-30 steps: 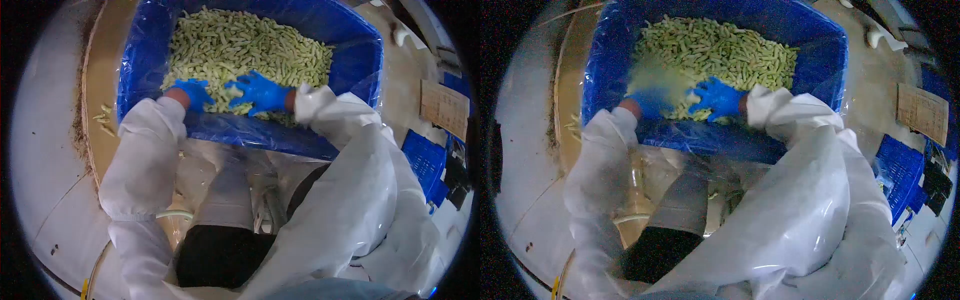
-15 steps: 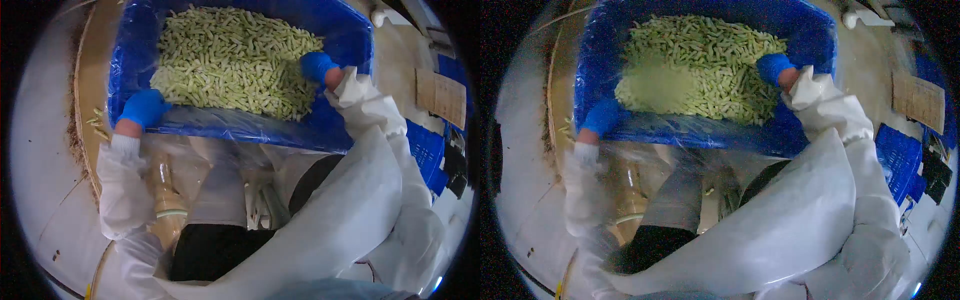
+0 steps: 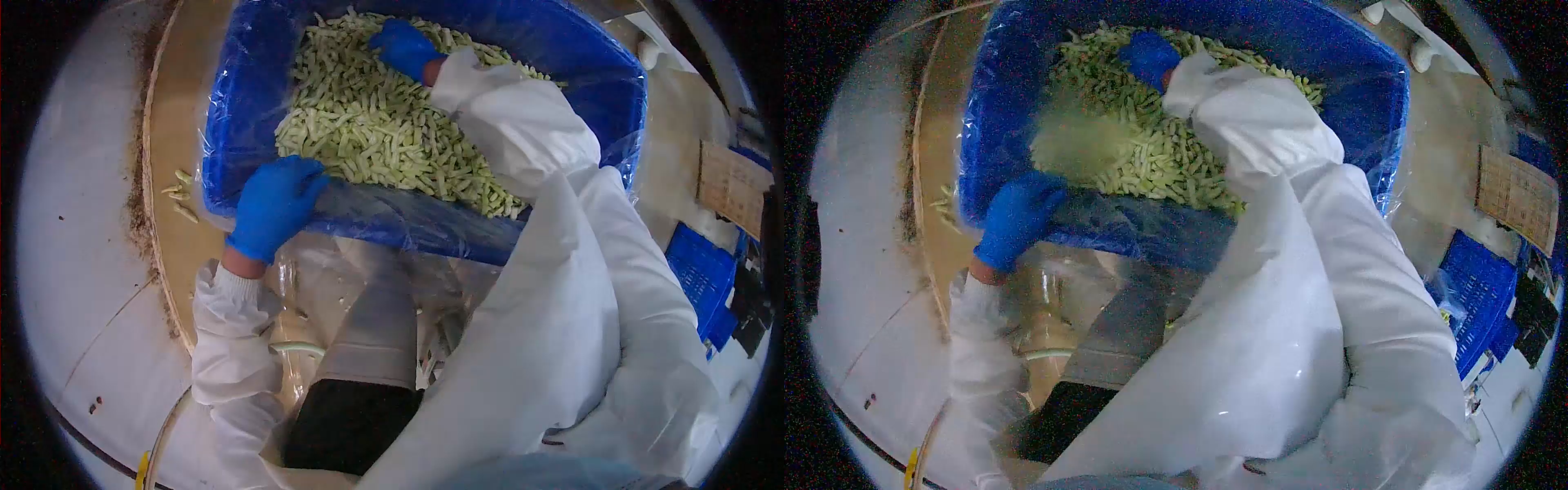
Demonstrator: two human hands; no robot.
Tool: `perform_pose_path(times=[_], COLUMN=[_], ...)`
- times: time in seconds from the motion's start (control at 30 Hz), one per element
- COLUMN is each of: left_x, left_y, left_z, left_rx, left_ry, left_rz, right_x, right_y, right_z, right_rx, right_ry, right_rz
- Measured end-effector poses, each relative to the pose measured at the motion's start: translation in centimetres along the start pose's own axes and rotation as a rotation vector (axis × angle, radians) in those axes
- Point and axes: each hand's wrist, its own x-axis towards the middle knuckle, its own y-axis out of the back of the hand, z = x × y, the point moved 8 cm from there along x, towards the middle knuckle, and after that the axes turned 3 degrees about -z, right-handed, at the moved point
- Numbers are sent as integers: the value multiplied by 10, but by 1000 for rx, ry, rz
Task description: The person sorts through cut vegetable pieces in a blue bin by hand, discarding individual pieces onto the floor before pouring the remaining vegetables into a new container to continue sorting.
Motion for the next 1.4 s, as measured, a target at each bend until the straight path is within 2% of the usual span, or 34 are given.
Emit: perform_pose_path(times=[0.03, 0.13, 0.23, 0.27, 0.37, 0.47, 0.57, 0.6, 0.77, 0.97, 1.1, 1.2, 1.4], left_x=[0, 0, 3, 3, 9, 20, 21, 19, 13, 5, 3, 7, 10], left_y=[1, 6, 18, 22, 36, 36, 28, 30, 40, 35, 34, 21, 7], left_z=[1, 6, 19, 25, 51, 69, 69, 64, 55, 59, 60, 52, 44], left_rx=[12, -13, -116, -158, -328, -356, -290, -417, -1050, -1194, -1132, -1137, -1214], left_ry=[-15, -45, -89, -105, -199, -151, -214, -198, -44, 118, 30, -30, -68], left_rz=[12, 111, 260, 310, 484, 470, 473, 494, 455, 417, 464, 434, 355], right_x=[-8, -30, -62, -70, -83, -82, -81, -81, -84, -83, -85, -86, -91], right_y=[6, 16, 36, 54, 114, 150, 179, 180, 198, 211, 218, 218, 194], right_z=[5, 12, 13, 4, -46, -91, -117, -120, -124, -133, -137, -142, -145], right_rx=[56, 41, 493, 878, 1292, 1429, 1433, 1436, 1567, 1370, 1132, 1082, 1533], right_ry=[-8, -176, -134, -194, -452, -269, -257, -250, -258, -189, -201, -173, -220], right_rz=[106, -393, -328, -293, -345, -264, -282, -355, -286, -160, -132, -111, -142])
